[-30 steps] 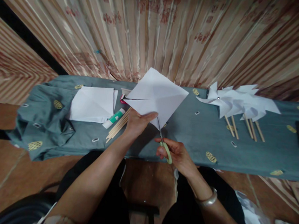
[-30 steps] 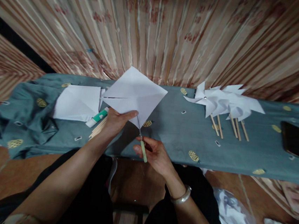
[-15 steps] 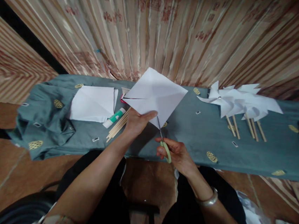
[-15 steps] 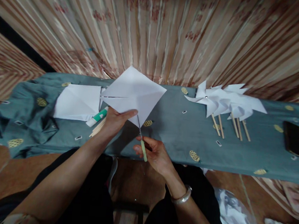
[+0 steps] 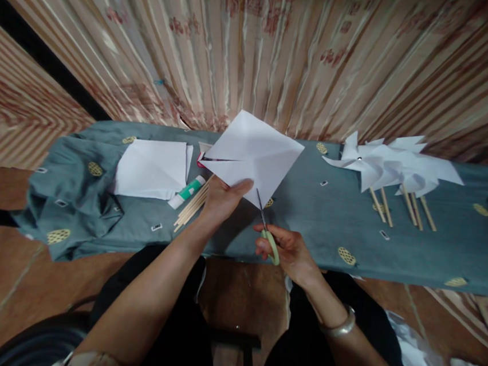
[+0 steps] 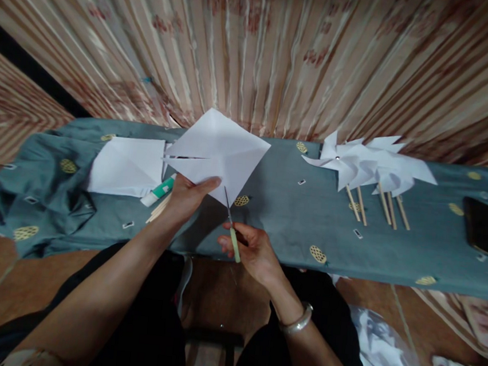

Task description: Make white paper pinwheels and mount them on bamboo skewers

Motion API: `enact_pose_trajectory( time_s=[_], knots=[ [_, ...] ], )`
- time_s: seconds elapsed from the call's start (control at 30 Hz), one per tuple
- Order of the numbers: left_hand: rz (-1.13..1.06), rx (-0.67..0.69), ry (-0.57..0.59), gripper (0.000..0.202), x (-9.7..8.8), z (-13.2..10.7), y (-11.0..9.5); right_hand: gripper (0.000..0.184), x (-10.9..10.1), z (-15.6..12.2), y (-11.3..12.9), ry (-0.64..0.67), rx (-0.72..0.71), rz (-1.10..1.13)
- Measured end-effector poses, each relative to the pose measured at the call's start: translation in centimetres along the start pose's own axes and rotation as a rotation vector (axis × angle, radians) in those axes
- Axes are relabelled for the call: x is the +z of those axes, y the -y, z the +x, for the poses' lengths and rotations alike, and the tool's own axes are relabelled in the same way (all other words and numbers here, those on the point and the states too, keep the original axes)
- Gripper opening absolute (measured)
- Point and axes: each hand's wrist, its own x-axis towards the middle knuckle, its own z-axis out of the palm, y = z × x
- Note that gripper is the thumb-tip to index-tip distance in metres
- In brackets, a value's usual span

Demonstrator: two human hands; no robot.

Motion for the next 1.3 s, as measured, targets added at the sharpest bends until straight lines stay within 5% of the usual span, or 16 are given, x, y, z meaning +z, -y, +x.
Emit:
enact_pose_trajectory(
  time_s=[1.3],
  knots=[
    [0.041,-0.111,0.097,0.030,0.4,-1.1,-0.5,0.055,-0.3,0.1,0.5,-0.041,-0.008,0.020]
  ],
)
